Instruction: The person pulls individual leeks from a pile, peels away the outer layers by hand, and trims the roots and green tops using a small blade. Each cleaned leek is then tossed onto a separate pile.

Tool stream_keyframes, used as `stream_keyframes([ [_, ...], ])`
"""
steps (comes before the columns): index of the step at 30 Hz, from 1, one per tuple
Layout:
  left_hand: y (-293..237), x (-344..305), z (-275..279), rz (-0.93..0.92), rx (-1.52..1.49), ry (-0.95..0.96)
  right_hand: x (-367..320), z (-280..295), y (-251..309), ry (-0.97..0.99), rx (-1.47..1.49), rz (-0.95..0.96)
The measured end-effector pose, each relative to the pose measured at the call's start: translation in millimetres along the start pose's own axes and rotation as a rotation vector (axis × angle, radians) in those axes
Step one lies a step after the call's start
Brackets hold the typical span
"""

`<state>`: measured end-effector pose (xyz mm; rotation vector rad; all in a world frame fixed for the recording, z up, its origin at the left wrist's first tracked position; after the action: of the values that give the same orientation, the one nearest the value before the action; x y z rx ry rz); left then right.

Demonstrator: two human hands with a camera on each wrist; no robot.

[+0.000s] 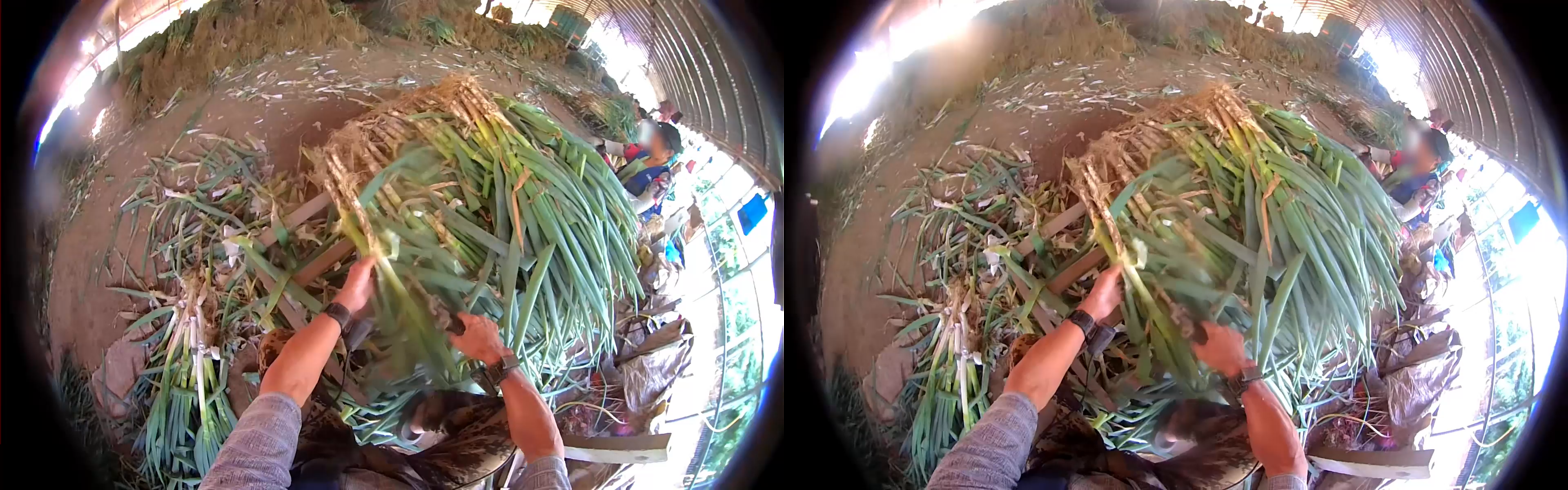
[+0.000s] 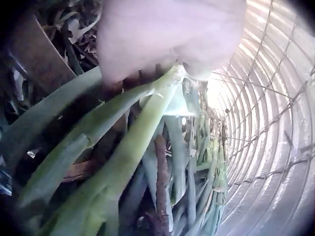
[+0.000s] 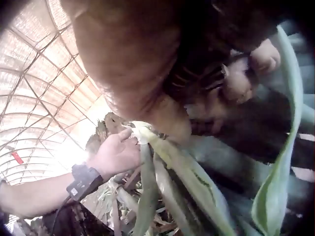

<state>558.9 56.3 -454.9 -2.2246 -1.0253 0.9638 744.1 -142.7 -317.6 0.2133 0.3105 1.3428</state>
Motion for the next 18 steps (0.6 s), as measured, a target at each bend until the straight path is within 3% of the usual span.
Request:
stream_keyframes([
  [2, 4, 1, 11, -0.057, 0.207, -0.097, 9, -3, 1, 0.052, 0.032, -0.05],
  [3, 14, 14, 19, -0.135, 0.124, -0.105, 11, -5, 3, 0.017, 0.092, 0.017],
  [7, 34, 12, 26, 0.062, 0.123, -0.159, 12, -8, -13, -0.082, 0.092, 0.072],
  [9, 32, -1, 3, 0.015, 0.045, 0.006, 16, -20, -29, 0.006, 0.1, 0.023],
  [10, 41, 4, 10, 0.007, 0.074, -0.008, 16, -14, -30, -0.012, 0.095, 0.023],
  [12, 36, 6, 2, -0.008, 0.103, -0.016, 10, -22, -27, 0.203, 0.116, 0.029],
  [14, 41, -1, -4, 0.081, 0.06, 0.056, 7, -20, -31, 0.186, 0.11, 0.024],
  [16, 33, -4, 3, 0.088, 0.153, -0.011, 5, -27, -31, 0.172, 0.113, 0.023],
  [18, 28, 4, 6, 0.095, 0.249, -0.07, 4, -15, -23, -0.059, 0.108, 0.182],
])
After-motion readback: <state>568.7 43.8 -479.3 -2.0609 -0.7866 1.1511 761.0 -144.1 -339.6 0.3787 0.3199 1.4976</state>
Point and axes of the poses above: each hand's wrist, its own x-axis towards the middle knuckle, its own z-axis out of the back of the hand, y = z × x, the point moved 8 cm from there along x, towards the middle knuckle, and after that the axes turned 5 degrees about -y, right-handed, at the moved point
